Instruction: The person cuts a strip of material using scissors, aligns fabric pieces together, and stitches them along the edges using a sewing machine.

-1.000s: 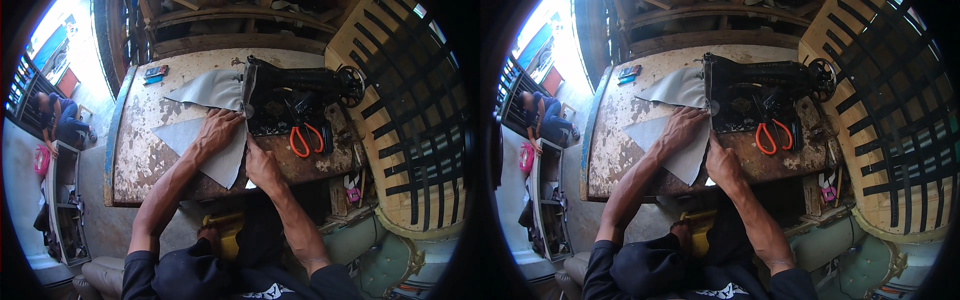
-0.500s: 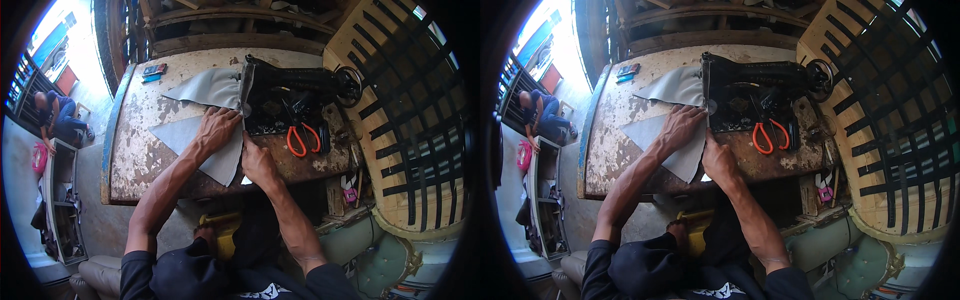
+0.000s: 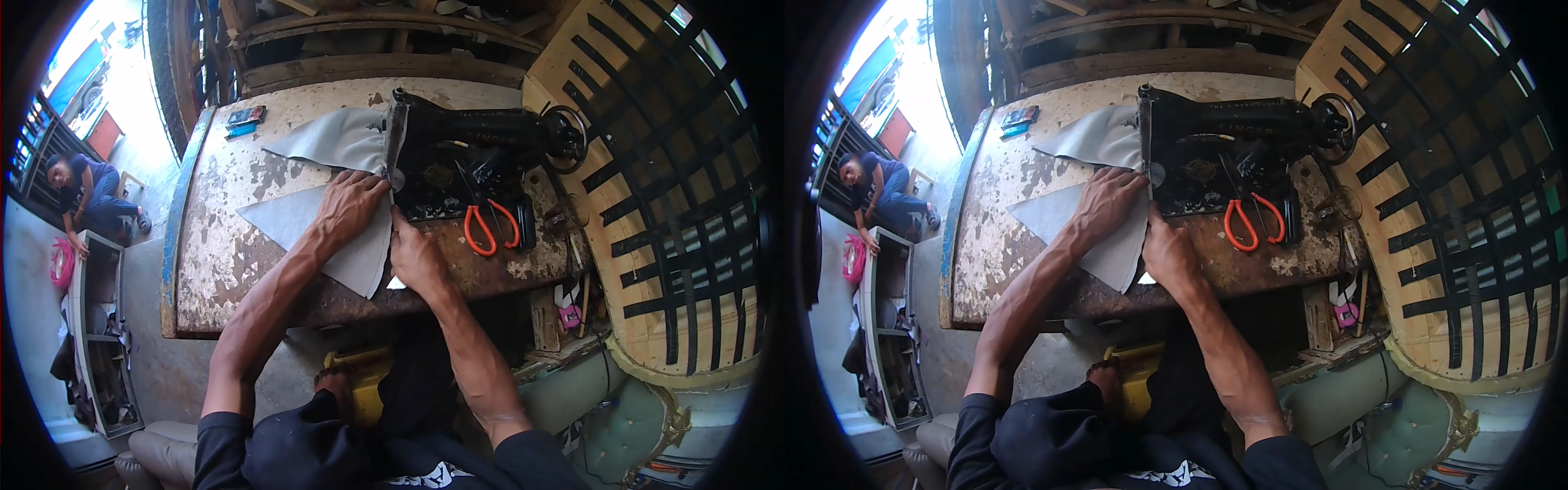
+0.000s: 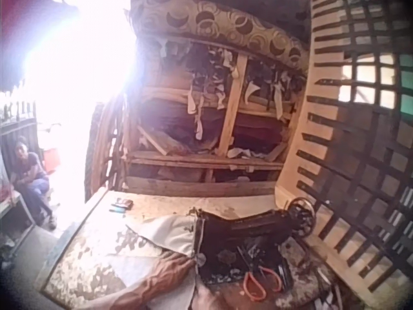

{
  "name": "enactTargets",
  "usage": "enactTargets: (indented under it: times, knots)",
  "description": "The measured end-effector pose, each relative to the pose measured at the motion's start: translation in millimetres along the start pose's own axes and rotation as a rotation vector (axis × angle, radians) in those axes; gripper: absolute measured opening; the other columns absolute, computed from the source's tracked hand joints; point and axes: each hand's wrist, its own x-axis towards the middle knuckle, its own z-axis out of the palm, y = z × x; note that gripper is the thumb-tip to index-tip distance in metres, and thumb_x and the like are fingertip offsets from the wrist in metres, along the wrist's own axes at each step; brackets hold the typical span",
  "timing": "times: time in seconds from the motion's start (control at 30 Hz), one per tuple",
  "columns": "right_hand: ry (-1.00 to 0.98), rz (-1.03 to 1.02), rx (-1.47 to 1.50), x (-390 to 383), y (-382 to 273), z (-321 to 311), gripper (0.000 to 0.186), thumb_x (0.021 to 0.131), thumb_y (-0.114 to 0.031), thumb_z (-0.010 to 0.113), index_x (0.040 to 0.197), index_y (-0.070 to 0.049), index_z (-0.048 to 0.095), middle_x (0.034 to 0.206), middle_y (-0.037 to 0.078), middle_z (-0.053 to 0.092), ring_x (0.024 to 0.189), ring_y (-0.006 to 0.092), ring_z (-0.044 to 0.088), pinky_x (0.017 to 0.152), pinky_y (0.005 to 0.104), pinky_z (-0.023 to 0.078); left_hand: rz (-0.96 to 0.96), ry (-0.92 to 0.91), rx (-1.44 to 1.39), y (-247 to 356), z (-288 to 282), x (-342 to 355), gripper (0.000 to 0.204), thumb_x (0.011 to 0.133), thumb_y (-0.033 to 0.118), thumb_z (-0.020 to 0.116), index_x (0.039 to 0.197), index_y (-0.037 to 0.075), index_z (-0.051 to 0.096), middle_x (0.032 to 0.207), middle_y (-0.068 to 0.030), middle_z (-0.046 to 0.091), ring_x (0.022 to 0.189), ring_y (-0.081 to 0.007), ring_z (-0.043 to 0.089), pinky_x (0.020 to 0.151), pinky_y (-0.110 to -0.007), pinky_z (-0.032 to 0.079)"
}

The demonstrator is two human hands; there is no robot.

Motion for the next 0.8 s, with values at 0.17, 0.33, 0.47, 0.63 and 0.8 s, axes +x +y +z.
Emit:
enactTargets:
  times: [0.17,0.33,0.47,0.63,0.8]
  knots:
    - [0.117,-0.121,-0.067,4.6,5.5,6.3,0.048,0.099,-0.015,0.048,0.147,-0.012,0.049,0.071,0.024,0.068,0.068,0.0338,0.074,0.070,0.0466,0.057,0.033,0.055,-0.017,2.7,-2.2,-8.6,0.029,0.086,0.017,0.062,0.113,0.008,0.070,0.121,-0.0074,0.071,0.120,-0.0254,0.061,0.106,-0.043,0.043]
    - [-0.007,-0.004,0.086,5.5,10.6,0.6,0.052,0.099,-0.018,0.052,0.150,-0.010,0.047,0.076,0.024,0.069,0.074,0.0351,0.073,0.073,0.0451,0.056,-0.033,0.019,-0.141,11.9,-6.5,-29.7,0.037,0.089,0.022,0.064,0.123,0.007,0.068,0.131,-0.0084,0.066,0.129,-0.0278,0.055,0.111,-0.045,0.038]
    - [0.100,-0.079,-0.030,1.2,9.9,0.2,0.053,0.100,-0.020,0.051,0.151,-0.008,0.045,0.067,0.018,0.069,0.074,0.0339,0.074,0.076,0.0441,0.055,-0.001,-0.027,-0.126,13.1,-6.7,-30.3,0.040,0.091,0.022,0.063,0.127,0.007,0.067,0.138,-0.0107,0.063,0.132,-0.0321,0.053,0.113,-0.045,0.038]
    - [-0.045,0.001,0.009,-4.5,1.3,0.8,0.059,0.100,-0.021,0.050,0.157,-0.009,0.035,0.070,0.018,0.071,0.077,0.0339,0.074,0.080,0.0420,0.056,-0.014,-0.037,-0.149,9.8,-7.5,-32.5,0.045,0.089,0.022,0.065,0.132,0.007,0.063,0.136,-0.0116,0.063,0.133,-0.0332,0.052,0.113,-0.046,0.038]
    - [-0.042,0.055,-0.007,-8.8,-4.3,2.9,0.060,0.101,-0.020,0.048,0.158,-0.008,0.032,0.071,0.021,0.071,0.083,0.0368,0.074,0.085,0.0457,0.055,-0.105,-0.108,-0.210,14.5,-15.8,-27.7,0.054,0.087,0.020,0.067,0.139,0.008,0.056,0.131,-0.0147,0.065,0.131,-0.0343,0.053,0.111,-0.047,0.039]
